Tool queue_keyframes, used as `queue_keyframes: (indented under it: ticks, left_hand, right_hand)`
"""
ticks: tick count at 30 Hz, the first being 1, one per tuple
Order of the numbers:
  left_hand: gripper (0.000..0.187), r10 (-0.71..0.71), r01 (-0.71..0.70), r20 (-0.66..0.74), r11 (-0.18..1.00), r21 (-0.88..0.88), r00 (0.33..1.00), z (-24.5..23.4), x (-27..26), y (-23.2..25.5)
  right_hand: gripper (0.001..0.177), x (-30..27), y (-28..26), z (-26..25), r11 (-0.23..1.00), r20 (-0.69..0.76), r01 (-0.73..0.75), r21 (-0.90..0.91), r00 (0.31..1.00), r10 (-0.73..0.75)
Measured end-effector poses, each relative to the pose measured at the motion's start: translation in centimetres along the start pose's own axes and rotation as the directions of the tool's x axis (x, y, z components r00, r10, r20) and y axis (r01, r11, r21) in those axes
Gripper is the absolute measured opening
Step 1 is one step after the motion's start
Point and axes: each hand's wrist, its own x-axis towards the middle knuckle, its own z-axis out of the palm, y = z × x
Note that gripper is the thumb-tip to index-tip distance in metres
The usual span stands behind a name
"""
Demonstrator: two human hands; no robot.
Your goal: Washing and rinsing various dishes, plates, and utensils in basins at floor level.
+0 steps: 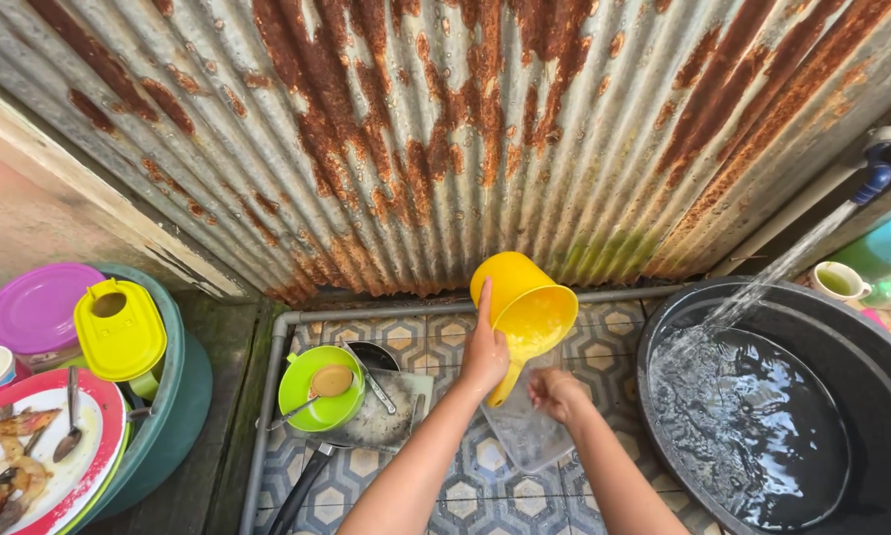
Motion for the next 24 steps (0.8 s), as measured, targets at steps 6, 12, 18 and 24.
queue_keyframes:
  ticks: [6,12,18,24]
  left_hand:
    - [0.080,-0.017,0.020,0.027,0.996,-0.091,0.999,-1.0,-1.3,-0.2]
    - [0.082,0.331,-0.368,-0.197,0.908,-0.198,0.923,0.5,0.6,-4.5]
    - [0.077,-0.069,0.007,-0.047,0.622,-0.783,0.996,1.1,1.3,-4.5]
    - [0.059,0.180,0.138,0.391,0.739,-0.660,0.903,3.9,2.8,-12.1]
  right_hand:
    - [0.022,5.1,3.0,-0.6,0.988,0.048,-0.037,0.152,0.998,0.030]
    - [0.020,-10.3,-3.1,8.1,0.939,-0.008,0.196,-0.284,0.978,-0.206]
    - [0.093,-12.9,-7.2,6.4,0.951,0.509,0.310,-0.003,0.819,-0.265]
    - [0.054,-16.0,-10.4,4.3,-0.181,0.502,0.546,-0.818,0.526,-0.686]
